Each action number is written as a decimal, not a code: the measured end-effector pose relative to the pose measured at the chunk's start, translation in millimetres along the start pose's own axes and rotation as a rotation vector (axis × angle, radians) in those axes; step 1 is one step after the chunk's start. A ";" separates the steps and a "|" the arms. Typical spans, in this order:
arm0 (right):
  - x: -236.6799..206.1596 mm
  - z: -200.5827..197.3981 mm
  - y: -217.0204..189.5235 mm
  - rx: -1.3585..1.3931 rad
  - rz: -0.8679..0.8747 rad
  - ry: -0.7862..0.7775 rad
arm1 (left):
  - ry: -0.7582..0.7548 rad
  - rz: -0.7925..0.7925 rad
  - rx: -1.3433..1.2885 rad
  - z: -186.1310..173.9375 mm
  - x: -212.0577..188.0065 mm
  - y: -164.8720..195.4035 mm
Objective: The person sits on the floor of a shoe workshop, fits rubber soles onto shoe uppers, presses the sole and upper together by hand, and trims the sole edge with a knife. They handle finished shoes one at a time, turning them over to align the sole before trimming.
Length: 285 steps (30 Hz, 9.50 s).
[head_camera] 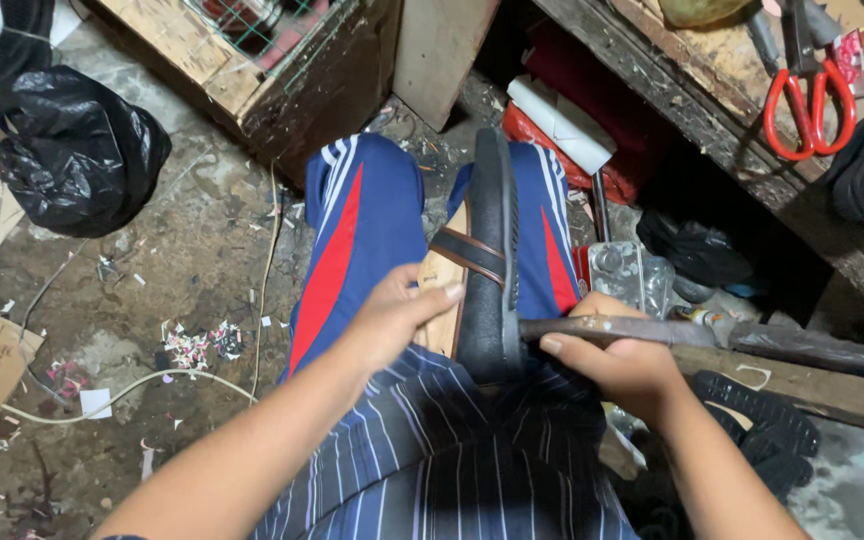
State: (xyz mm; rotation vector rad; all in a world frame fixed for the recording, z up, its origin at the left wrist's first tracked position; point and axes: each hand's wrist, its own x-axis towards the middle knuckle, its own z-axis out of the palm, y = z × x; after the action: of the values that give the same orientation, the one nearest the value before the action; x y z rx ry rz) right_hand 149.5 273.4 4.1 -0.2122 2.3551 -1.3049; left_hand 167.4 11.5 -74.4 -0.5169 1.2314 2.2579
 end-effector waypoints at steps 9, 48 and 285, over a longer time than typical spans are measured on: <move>23.2 28.8 -42.0 -0.272 -0.261 0.003 | -0.256 0.237 -0.114 -20.2 34.7 -5.2; 27.4 27.8 -26.9 -0.216 0.141 0.017 | 0.120 0.305 0.199 2.9 31.9 -10.6; 121.1 59.9 -86.4 0.251 0.012 -0.046 | 0.199 0.526 -0.272 -1.4 21.5 97.5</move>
State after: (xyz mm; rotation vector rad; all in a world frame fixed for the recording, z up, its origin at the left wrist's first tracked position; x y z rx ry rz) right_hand 61.5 139.5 12.5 -0.1485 2.1261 -1.5561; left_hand 92.0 -28.8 -22.8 -0.5797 1.2746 2.9039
